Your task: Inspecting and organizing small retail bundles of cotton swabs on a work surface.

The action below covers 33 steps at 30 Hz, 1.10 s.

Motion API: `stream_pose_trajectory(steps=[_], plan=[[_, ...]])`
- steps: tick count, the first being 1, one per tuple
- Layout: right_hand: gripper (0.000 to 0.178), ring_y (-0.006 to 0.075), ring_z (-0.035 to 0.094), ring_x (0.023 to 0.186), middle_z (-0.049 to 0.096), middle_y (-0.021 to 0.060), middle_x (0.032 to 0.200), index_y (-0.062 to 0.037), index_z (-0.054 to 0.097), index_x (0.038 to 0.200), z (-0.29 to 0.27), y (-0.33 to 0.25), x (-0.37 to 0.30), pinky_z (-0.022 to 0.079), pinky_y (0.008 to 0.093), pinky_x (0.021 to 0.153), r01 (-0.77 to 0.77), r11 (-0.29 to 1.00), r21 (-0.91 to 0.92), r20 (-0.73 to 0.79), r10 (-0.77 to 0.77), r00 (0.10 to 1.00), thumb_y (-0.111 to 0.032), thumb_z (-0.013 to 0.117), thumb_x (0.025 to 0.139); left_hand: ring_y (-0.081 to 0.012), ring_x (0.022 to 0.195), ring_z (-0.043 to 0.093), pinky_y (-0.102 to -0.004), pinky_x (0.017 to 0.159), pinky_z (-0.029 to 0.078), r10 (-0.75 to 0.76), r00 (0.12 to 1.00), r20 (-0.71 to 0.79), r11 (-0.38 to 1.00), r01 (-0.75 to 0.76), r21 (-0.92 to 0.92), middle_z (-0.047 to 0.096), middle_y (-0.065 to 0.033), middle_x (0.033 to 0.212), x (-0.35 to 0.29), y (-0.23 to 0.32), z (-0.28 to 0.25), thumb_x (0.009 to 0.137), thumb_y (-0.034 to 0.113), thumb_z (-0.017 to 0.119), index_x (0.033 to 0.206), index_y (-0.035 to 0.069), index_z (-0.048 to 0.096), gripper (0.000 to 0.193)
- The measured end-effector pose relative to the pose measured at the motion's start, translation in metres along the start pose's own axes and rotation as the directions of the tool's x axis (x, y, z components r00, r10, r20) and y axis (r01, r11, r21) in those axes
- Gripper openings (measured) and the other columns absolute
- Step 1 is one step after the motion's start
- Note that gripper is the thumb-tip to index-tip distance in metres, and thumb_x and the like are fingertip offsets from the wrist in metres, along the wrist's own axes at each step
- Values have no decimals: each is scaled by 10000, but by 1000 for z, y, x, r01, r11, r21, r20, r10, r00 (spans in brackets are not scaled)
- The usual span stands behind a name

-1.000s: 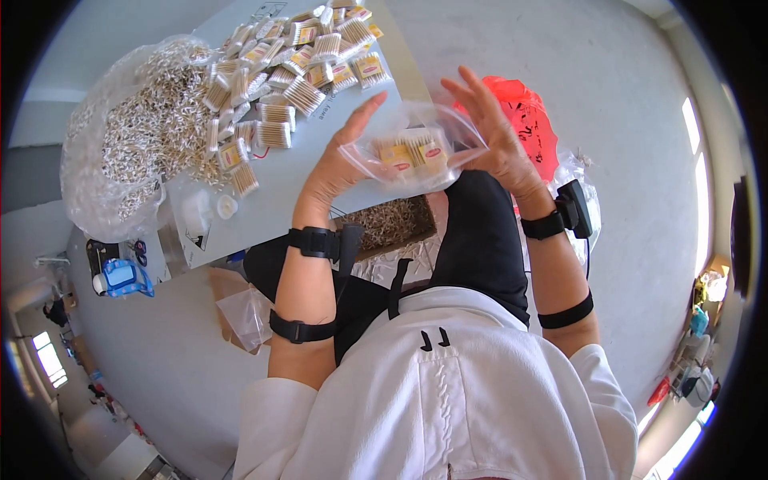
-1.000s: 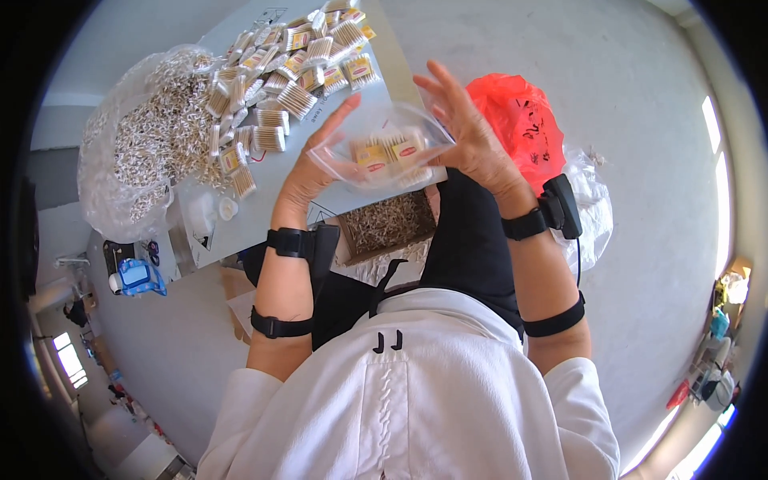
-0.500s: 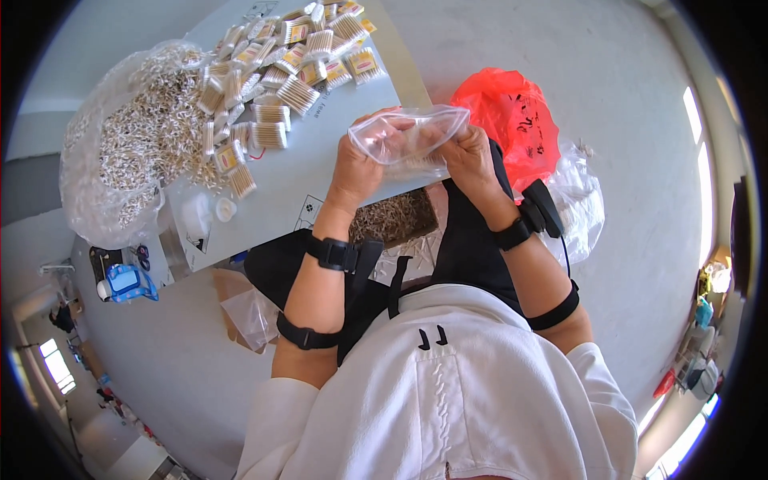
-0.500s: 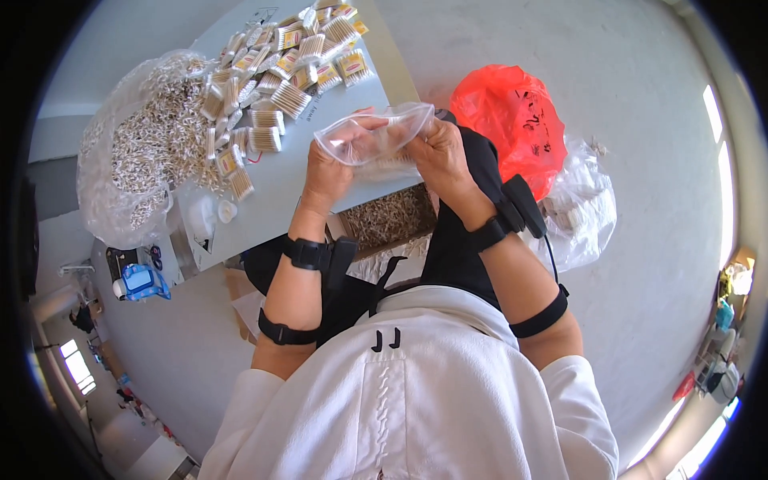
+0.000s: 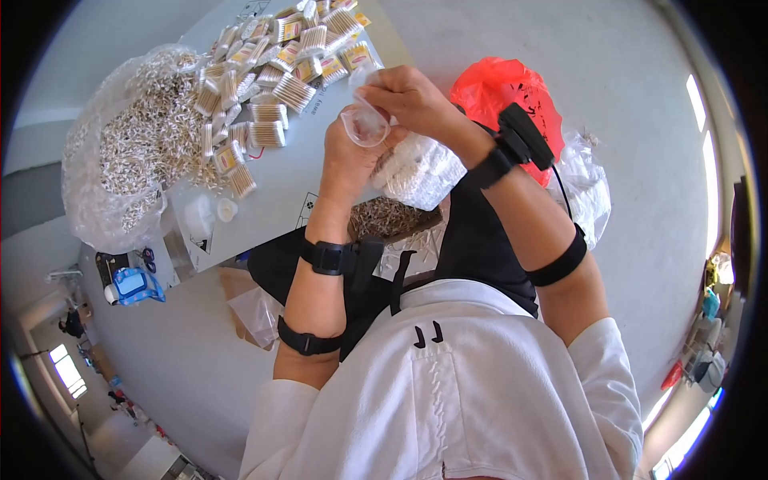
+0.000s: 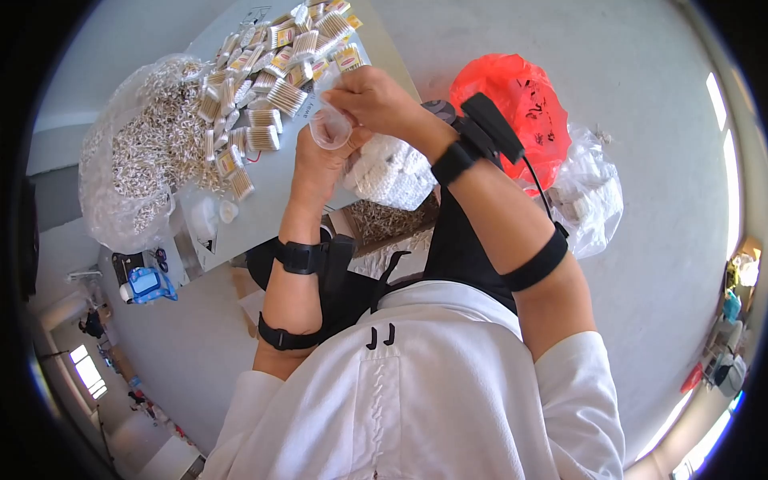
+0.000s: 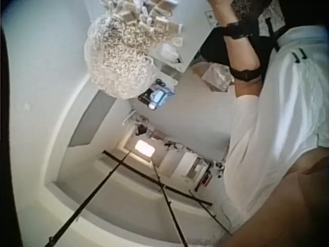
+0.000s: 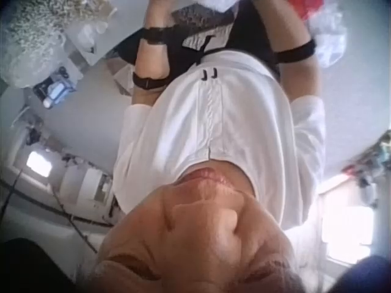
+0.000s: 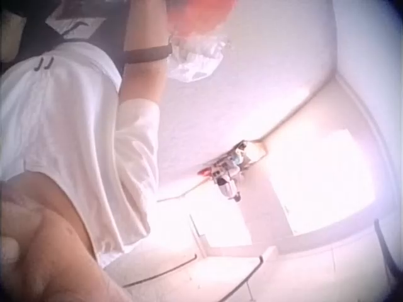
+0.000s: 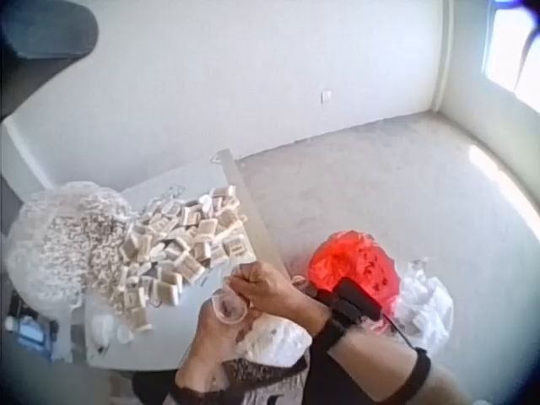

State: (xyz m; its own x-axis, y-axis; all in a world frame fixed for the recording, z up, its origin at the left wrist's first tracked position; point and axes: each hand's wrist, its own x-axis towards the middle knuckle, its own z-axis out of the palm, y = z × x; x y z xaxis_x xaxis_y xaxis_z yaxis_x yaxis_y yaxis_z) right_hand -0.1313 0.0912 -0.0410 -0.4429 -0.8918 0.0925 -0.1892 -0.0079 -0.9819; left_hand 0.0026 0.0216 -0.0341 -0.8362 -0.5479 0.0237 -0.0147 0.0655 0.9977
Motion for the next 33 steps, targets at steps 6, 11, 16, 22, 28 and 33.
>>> stream_pose_trajectory(steps=[6,11,16,22,28,33], plan=[[302,81,556,817,638,13,863,17,642,988,4,4,2,452,257,741,110,934,339,-200,-42,979,-266,535,989,-114,703,576,-272,624,477,-57,975,-216,998,61,11,649,-45,807,13,-56,-31,803,103,738,862,-34,652,171],[327,192,572,1067,661,86,1083,-12,626,1161,9,28,-46,430,320,953,-145,987,-69,-584,78,808,-267,546,972,-220,748,636,-336,680,489,156,815,-559,904,110,413,669,-116,828,-27,-121,-35,844,24,612,899,-30,626,78],[539,298,272,1414,367,148,1475,-90,443,1381,53,11,-70,168,480,1161,49,594,-803,-108,-226,968,-266,592,894,-259,740,630,-351,665,478,270,784,-559,880,34,473,651,-132,808,-42,-131,-19,869,21,570,974,-20,585,114],[591,262,215,1441,300,113,1524,-111,405,1416,79,28,-51,64,508,1169,93,528,-844,46,-102,994,-372,546,906,-154,673,516,-310,638,444,204,738,-643,950,9,313,601,-74,747,-47,-119,-2,876,115,645,831,-15,591,148],[646,269,215,1441,267,120,1543,-107,320,1469,52,38,-50,85,479,1171,72,413,-908,56,-52,997,-452,466,942,-152,850,589,-300,786,479,-161,815,-556,983,182,-17,631,-57,952,-66,-105,-7,872,63,657,913,-3,652,78],[629,269,241,1428,303,124,1524,-93,320,1465,33,43,-40,102,456,1172,36,641,-767,25,-26,999,-449,446,962,-128,799,572,-267,734,472,64,829,-556,996,-87,-14,626,-37,904,-44,-101,-5,818,12,706,929,14,642,129]])
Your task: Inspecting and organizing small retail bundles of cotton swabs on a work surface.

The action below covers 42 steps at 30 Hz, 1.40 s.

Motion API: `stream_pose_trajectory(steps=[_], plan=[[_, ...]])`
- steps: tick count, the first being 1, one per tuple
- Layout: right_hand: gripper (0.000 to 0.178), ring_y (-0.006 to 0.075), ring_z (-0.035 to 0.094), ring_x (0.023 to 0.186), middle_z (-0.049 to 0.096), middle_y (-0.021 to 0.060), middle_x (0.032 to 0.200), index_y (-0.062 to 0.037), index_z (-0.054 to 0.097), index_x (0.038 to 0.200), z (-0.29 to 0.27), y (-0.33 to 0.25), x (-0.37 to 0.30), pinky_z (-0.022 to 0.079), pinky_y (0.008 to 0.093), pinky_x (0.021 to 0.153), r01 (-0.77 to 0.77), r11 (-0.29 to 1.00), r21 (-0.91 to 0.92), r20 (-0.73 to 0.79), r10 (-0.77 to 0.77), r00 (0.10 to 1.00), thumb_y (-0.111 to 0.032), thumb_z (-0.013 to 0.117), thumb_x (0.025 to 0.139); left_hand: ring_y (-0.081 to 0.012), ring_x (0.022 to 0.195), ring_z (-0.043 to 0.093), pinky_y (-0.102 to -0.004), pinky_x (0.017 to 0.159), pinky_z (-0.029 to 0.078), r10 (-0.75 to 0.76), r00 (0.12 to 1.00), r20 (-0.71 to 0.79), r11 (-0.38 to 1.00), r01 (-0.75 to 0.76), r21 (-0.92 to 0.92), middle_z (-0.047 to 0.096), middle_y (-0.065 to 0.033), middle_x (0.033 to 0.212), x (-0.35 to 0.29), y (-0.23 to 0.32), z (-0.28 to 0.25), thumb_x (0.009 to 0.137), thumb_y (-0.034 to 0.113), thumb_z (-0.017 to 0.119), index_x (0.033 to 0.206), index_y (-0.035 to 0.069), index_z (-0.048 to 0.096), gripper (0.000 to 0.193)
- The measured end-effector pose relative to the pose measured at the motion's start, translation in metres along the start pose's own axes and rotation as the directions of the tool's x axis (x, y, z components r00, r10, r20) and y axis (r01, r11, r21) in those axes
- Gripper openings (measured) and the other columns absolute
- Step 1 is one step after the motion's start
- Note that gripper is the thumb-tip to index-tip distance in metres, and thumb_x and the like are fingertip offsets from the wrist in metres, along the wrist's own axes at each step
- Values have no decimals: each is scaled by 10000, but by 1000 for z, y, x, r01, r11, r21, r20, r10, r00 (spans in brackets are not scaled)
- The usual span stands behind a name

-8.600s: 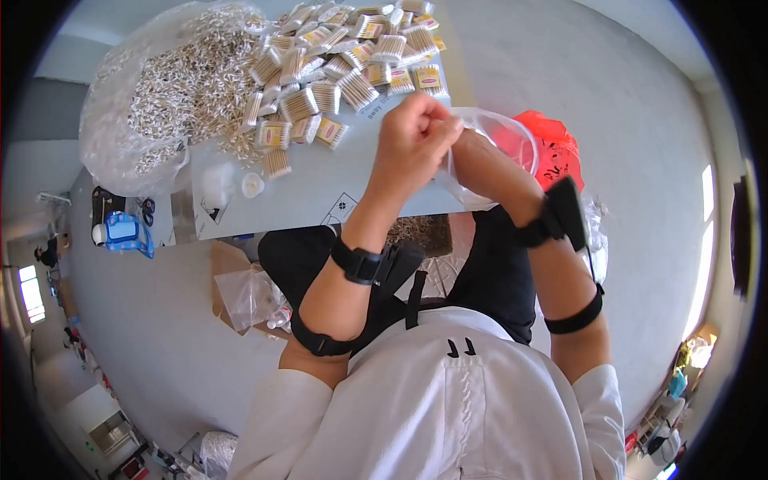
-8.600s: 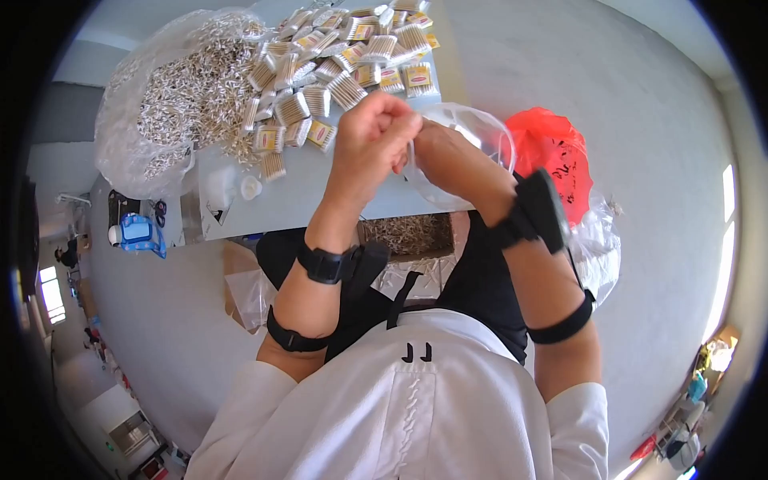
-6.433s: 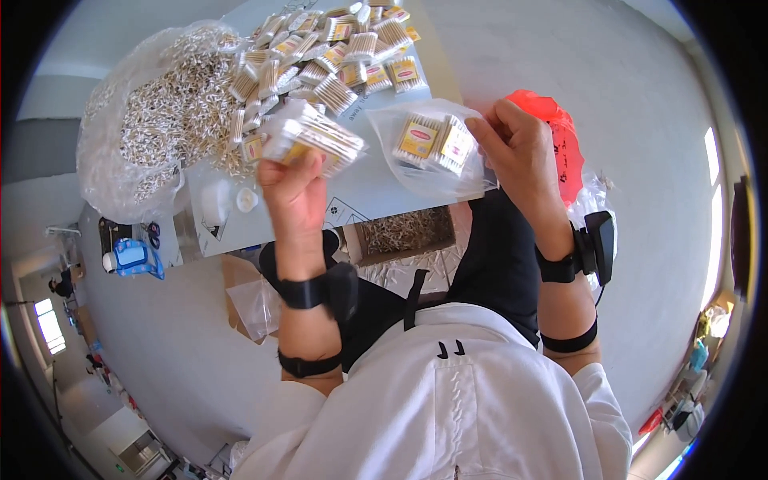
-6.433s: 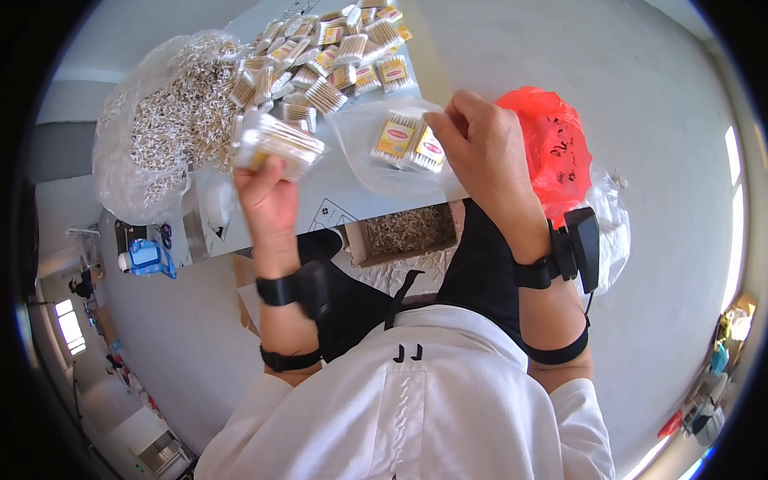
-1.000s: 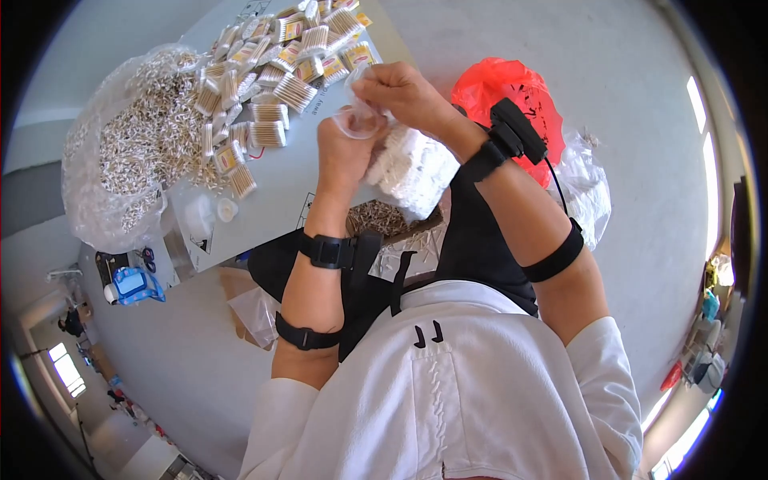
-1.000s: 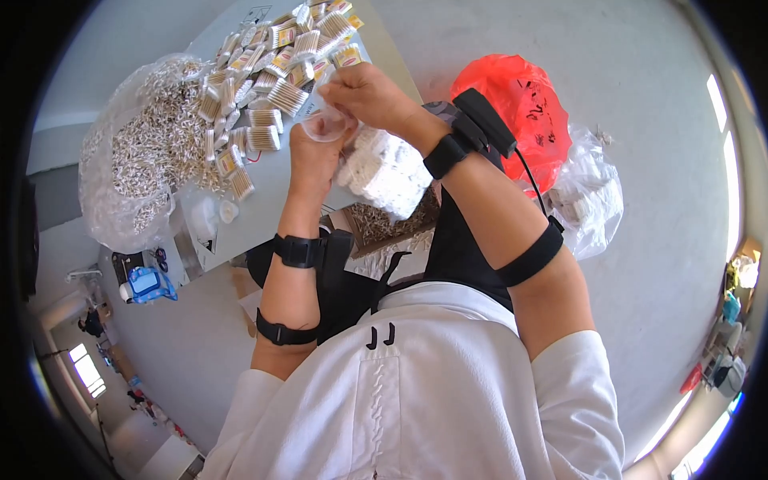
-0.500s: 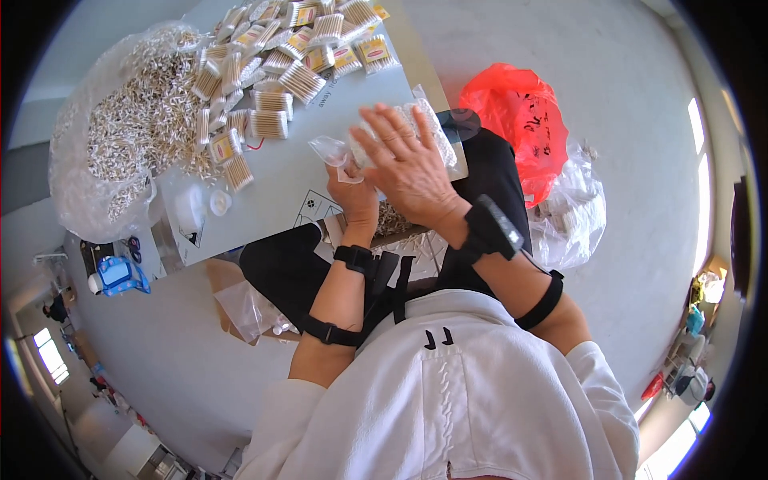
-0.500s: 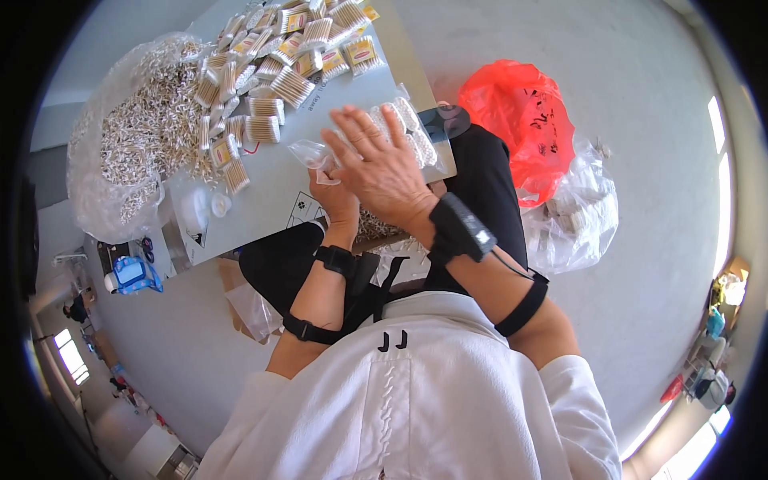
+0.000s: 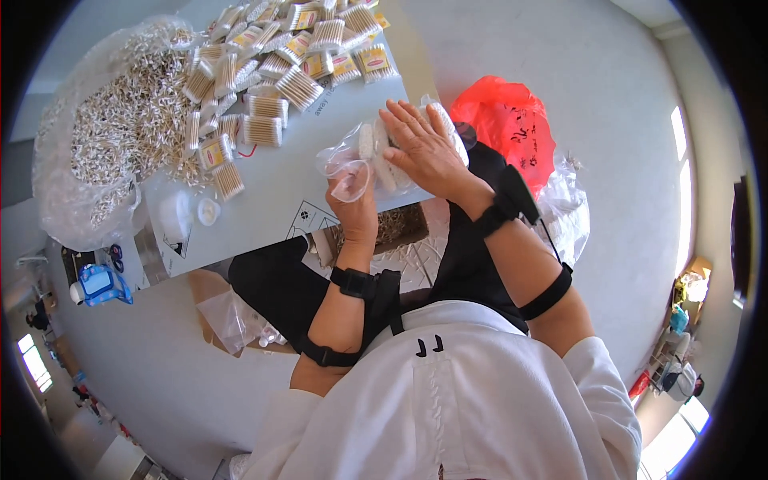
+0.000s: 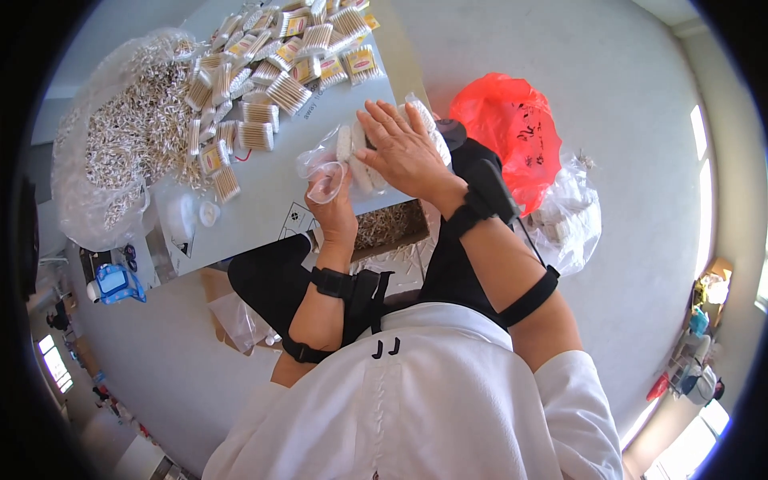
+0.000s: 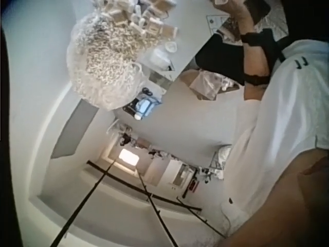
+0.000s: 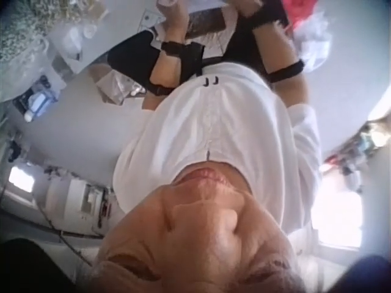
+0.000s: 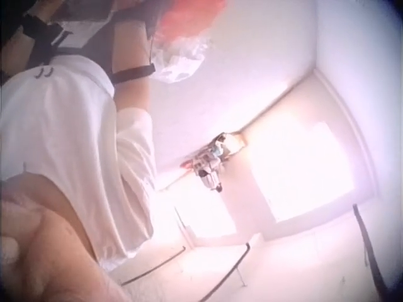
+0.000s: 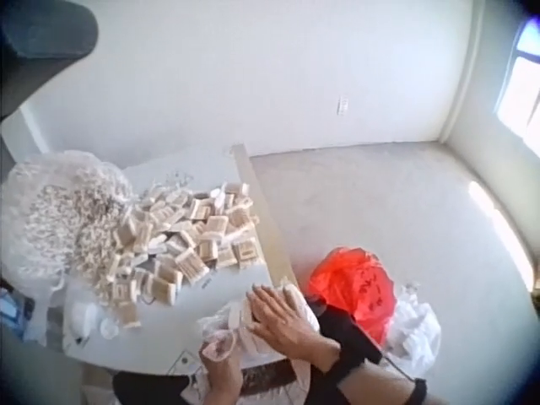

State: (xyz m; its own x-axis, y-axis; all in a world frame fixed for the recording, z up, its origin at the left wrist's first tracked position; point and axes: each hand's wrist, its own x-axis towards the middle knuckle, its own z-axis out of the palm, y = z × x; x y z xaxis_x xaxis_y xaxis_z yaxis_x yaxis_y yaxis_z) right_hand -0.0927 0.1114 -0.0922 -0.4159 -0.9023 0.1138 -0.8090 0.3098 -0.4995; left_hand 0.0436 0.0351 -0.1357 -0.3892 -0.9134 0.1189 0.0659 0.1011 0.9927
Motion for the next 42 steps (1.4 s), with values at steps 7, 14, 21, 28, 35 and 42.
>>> stream_pose_trajectory(steps=[7,14,21,28,35,42], plan=[[572,294,264,1414,339,143,1502,-101,371,1440,3,22,-10,162,491,1149,-201,945,-257,-179,157,971,-425,437,974,-173,768,600,-311,688,495,-92,992,82,984,78,162,634,-88,899,4,-5,3,797,6,685,942,6,611,163],[586,285,246,1423,318,112,1519,-116,363,1448,1,48,-1,133,538,1149,-278,943,-181,-184,246,952,-462,398,977,-391,778,614,-429,659,511,339,841,422,824,-482,299,612,-171,892,8,-2,19,733,-12,609,981,24,583,252],[603,275,251,1422,352,102,1497,-185,388,1438,-9,4,-5,56,562,1158,144,980,-139,119,-128,985,-503,475,933,-375,784,625,-420,654,512,241,816,525,774,-488,403,617,-151,903,7,-4,6,732,6,638,951,41,605,224],[1148,294,265,1413,365,135,1474,-89,271,1472,-46,24,1,131,451,1188,150,983,109,226,-172,959,-245,859,499,-290,774,646,-355,655,515,205,900,385,904,-324,277,631,-134,894,2,-14,-3,796,69,681,1003,28,594,228],[1106,297,304,1382,412,146,1408,-53,327,1437,-36,26,-1,133,456,1188,193,976,97,159,-207,965,-281,851,490,-195,804,603,-322,739,500,-46,995,86,999,46,5,588,-70,945,-5,-23,10,682,66,836,929,18,571,366],[1078,297,298,1383,411,156,1393,-9,367,1398,-37,31,-3,134,469,1184,207,977,59,180,-214,960,-282,847,473,-217,792,633,-333,713,503,8,881,473,937,-172,303,619,-112,917,18,5,13,681,78,821,908,-22,639,308]])
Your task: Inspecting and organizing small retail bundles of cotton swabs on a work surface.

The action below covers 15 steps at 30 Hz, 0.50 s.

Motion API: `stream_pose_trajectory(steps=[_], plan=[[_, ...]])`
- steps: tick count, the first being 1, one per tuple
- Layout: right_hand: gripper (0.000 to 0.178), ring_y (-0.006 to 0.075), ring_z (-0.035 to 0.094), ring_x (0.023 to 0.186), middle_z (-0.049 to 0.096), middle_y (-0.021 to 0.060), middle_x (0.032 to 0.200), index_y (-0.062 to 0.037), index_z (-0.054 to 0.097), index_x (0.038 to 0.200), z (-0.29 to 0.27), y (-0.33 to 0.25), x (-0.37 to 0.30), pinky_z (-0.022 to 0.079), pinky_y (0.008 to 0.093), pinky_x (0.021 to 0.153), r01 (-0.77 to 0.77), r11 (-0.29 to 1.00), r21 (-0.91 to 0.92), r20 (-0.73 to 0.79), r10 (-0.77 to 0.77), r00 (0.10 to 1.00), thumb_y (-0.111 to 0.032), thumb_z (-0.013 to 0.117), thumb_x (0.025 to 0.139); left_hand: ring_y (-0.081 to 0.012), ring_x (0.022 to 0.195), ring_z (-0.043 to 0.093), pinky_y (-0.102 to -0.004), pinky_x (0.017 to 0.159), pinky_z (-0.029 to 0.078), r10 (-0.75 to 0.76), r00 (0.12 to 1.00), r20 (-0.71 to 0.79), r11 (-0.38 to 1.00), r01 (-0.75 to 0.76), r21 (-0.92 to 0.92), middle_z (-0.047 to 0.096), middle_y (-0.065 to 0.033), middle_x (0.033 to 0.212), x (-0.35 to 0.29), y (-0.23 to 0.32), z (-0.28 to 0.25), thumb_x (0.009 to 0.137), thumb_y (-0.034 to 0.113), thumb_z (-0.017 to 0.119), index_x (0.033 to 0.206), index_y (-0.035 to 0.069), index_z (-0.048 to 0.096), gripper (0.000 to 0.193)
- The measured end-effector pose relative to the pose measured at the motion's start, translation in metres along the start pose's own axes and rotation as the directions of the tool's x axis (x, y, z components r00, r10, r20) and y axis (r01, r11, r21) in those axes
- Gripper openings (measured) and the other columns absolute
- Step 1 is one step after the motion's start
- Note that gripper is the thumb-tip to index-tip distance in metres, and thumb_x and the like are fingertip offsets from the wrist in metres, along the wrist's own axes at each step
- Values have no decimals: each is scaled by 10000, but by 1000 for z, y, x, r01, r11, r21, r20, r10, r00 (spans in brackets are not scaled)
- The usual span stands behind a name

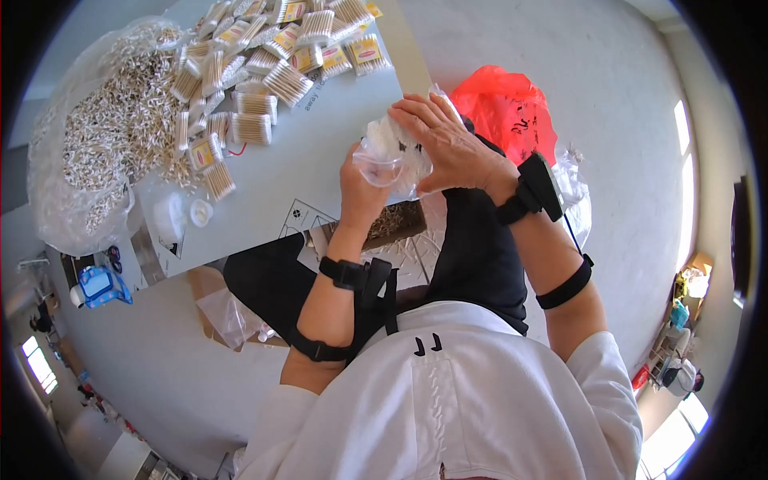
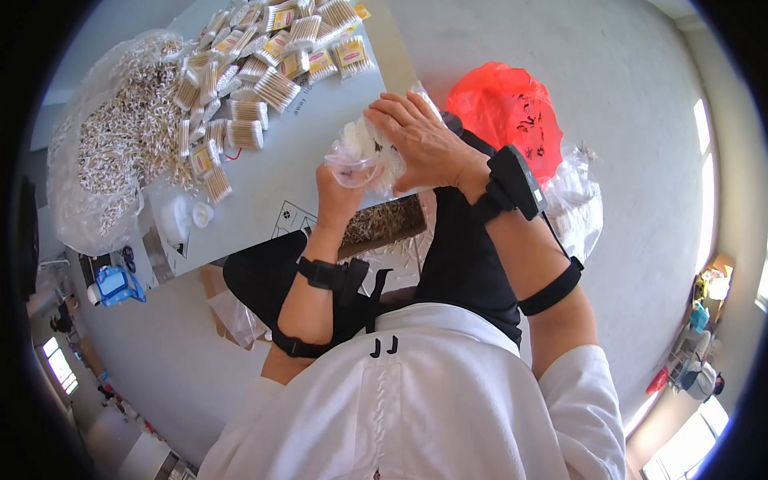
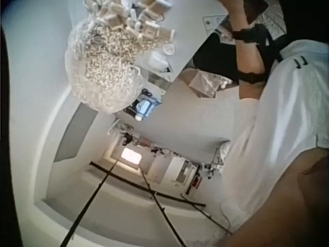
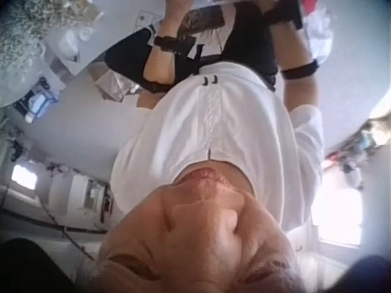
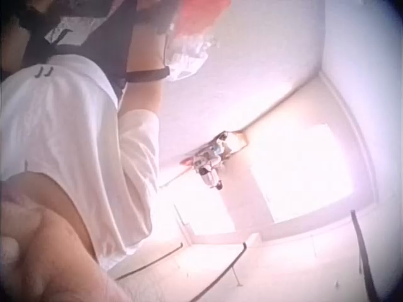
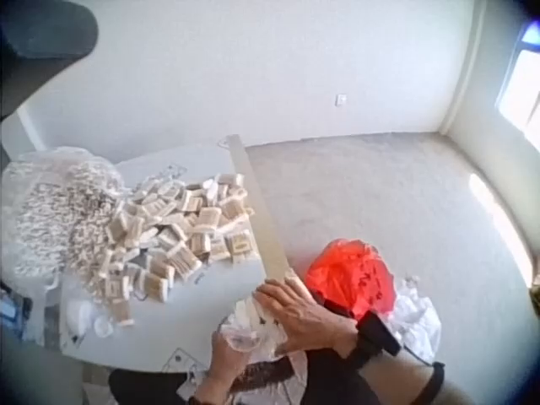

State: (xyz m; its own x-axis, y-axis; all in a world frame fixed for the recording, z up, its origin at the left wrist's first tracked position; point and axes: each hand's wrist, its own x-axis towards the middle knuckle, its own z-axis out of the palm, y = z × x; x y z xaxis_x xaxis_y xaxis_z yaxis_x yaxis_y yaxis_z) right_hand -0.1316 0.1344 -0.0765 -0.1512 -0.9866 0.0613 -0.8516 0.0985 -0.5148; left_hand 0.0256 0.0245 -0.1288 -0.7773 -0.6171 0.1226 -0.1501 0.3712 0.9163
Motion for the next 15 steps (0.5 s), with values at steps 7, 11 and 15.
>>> stream_pose_trajectory(steps=[7,11,15], plan=[[1036,291,397,1290,478,145,1299,-10,404,1373,6,-4,6,166,496,1162,-10,997,-73,-23,8,1000,-270,838,469,-213,629,633,-332,612,496,-102,975,-196,994,92,-61,675,-99,708,-6,8,20,691,104,817,811,-22,669,228],[993,296,407,1283,496,137,1289,-17,448,1347,10,0,-1,162,498,1163,-29,994,-104,-70,22,997,-302,841,481,-201,597,604,-333,587,478,-92,989,-117,996,89,-27,642,-126,675,1,12,14,717,130,794,758,-37,648,225],[860,311,388,1302,486,134,1324,-72,483,1347,-5,20,1,181,498,1148,6,990,141,-42,0,999,-342,810,599,-185,561,559,-328,569,469,-135,988,69,991,136,-14,631,-109,654,13,11,0,715,128,796,749,-30,651,217]])
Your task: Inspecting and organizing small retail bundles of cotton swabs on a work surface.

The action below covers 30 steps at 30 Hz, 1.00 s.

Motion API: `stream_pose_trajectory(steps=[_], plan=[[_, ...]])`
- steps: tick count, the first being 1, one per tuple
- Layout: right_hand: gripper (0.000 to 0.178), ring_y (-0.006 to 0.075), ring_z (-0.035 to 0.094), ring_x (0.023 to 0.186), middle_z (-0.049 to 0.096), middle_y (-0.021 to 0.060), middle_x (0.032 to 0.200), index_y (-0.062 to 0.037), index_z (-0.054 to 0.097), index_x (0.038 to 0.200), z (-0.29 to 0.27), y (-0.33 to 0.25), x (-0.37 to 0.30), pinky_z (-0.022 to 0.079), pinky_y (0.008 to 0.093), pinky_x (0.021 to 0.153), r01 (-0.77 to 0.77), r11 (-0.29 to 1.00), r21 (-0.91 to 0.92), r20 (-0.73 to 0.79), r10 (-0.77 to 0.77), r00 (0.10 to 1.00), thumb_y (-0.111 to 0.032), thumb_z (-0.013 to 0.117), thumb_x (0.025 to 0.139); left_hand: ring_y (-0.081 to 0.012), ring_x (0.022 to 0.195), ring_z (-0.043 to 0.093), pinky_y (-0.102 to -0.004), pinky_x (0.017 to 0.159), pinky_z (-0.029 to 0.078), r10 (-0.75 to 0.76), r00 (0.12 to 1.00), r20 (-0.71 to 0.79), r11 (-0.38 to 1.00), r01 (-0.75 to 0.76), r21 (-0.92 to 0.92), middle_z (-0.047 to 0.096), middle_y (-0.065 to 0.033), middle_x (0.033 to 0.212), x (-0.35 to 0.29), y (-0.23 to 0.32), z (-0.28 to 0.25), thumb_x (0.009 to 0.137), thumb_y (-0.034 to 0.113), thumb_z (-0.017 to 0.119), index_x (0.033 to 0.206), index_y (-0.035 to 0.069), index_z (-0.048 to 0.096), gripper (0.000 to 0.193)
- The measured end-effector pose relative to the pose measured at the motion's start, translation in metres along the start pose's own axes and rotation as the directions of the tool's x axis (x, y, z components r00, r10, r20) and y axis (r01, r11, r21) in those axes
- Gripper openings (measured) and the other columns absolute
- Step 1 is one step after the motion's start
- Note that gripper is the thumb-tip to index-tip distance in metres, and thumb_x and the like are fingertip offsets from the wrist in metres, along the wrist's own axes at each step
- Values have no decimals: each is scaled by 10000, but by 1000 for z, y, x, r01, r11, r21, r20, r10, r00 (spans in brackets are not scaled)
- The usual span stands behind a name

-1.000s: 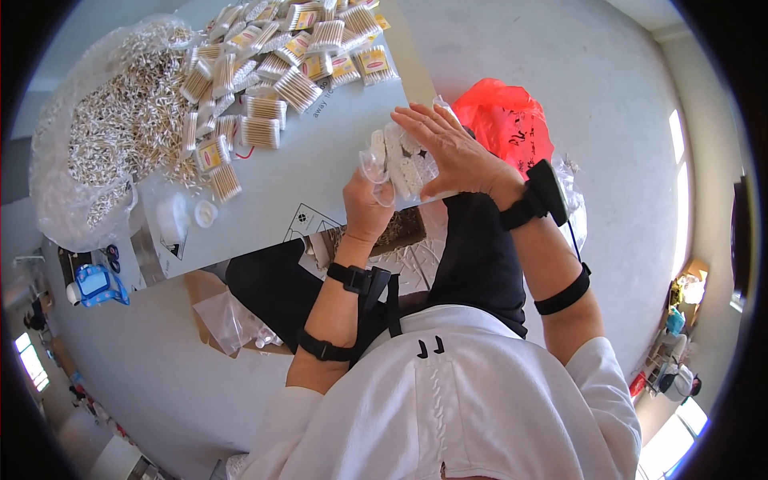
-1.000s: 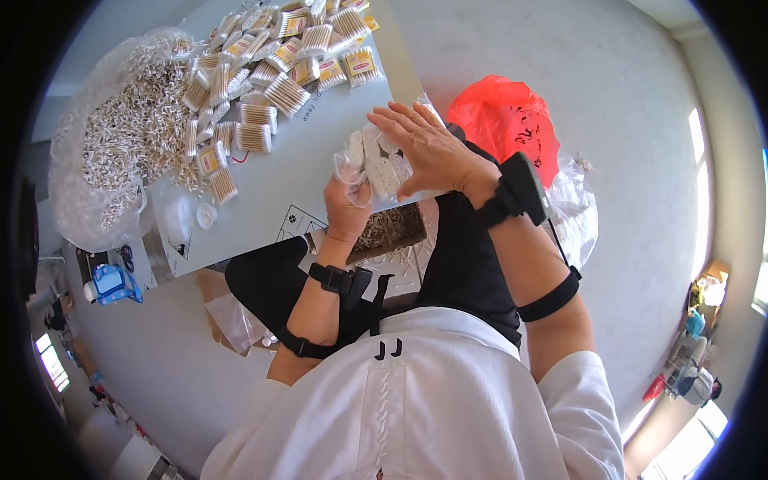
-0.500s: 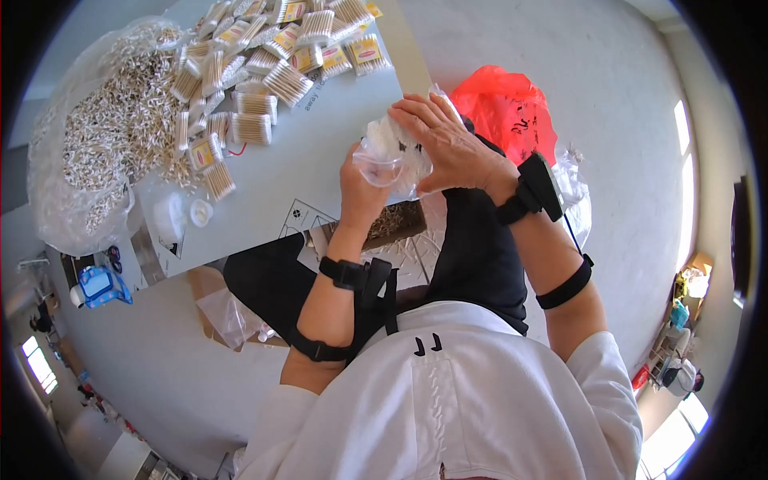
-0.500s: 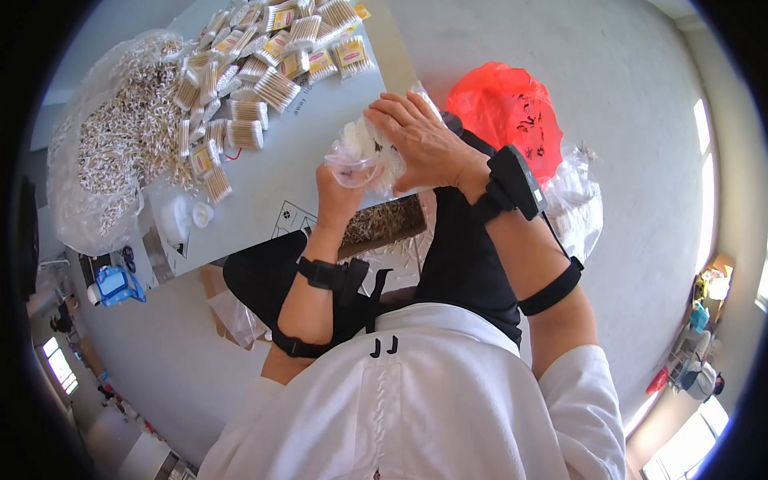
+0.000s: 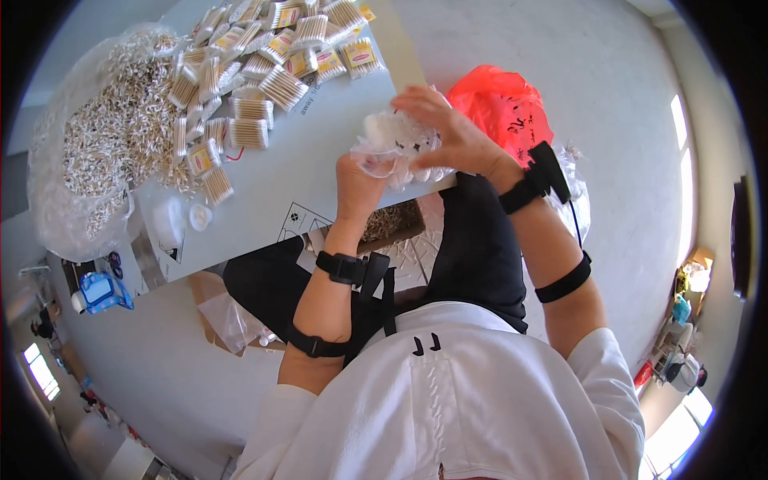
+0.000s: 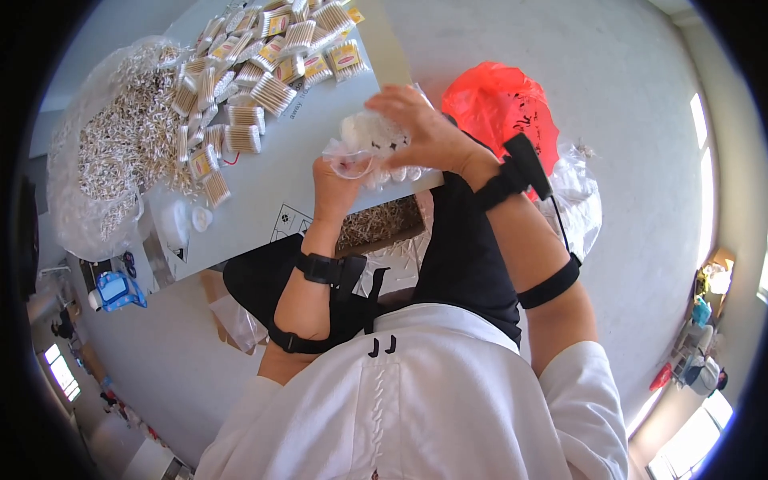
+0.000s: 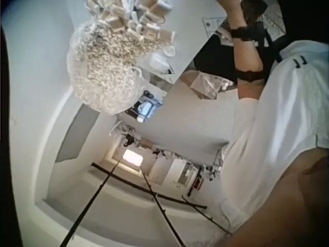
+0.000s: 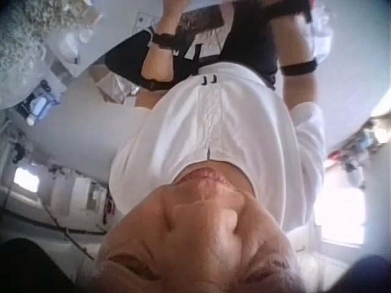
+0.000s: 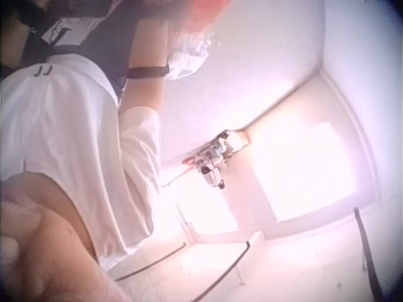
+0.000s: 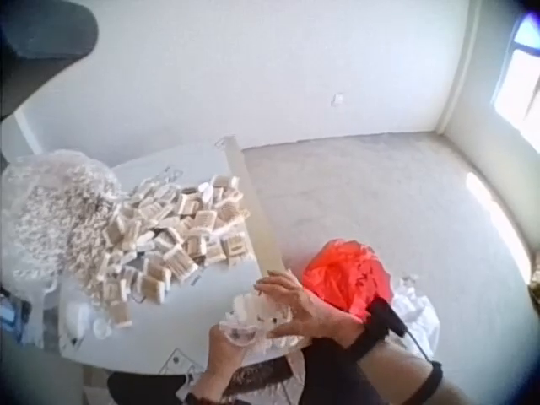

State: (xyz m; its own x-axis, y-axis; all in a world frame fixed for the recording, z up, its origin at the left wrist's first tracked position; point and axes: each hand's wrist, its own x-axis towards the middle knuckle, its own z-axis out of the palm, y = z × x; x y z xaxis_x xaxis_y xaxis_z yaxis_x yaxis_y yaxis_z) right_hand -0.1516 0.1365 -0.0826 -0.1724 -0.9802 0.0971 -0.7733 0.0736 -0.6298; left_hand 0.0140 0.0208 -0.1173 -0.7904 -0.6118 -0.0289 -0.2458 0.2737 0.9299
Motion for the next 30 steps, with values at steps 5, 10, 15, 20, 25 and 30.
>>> stream_pose_trajectory(steps=[5,10,15,20,25,30], plan=[[575,275,442,1263,507,132,1318,-133,470,1380,23,13,-21,327,421,1062,-250,958,139,-344,283,895,-301,671,868,-229,546,564,-341,548,461,50,996,-79,994,-57,-89,605,-110,623,-6,-7,4,731,142,772,732,-2,637,198],[474,325,533,1148,542,169,1251,-121,497,1319,48,18,-16,423,352,965,-348,729,589,-309,602,736,-298,635,902,-325,554,584,-377,528,455,203,968,-145,966,-174,190,586,-131,619,-18,2,20,737,102,734,755,14,612,152],[785,308,355,1344,385,150,1443,-144,394,1412,20,11,-27,296,454,1087,-291,933,212,-323,348,880,-350,762,750,-346,544,569,-391,512,439,219,963,-160,968,-193,161,549,-134,593,-19,-10,13,746,108,720,758,27,596,148],[1197,265,219,1439,308,105,1518,-133,274,1482,-10,-30,-11,109,548,1163,11,965,-263,74,9,997,-341,899,483,-330,518,550,-386,499,423,229,962,-148,969,-210,133,518,-121,560,-21,-13,11,769,131,737,731,30,595,178],[1216,270,280,1409,375,99,1479,-117,269,1477,3,-20,6,109,538,1168,25,983,-180,140,1,990,-312,902,458,-268,652,590,-347,570,445,184,969,-166,981,-171,88,579,-104,744,-28,-16,1,789,161,749,753,17,591,217],[1174,278,331,1371,426,96,1433,-114,278,1468,-2,-22,5,114,513,1174,11,988,-152,145,11,989,-268,884,474,-208,1013,566,-294,808,485,208,912,-353,955,-267,-130,526,-83,1200,-15,-23,-2,783,108,753,1132,21,569,404]])
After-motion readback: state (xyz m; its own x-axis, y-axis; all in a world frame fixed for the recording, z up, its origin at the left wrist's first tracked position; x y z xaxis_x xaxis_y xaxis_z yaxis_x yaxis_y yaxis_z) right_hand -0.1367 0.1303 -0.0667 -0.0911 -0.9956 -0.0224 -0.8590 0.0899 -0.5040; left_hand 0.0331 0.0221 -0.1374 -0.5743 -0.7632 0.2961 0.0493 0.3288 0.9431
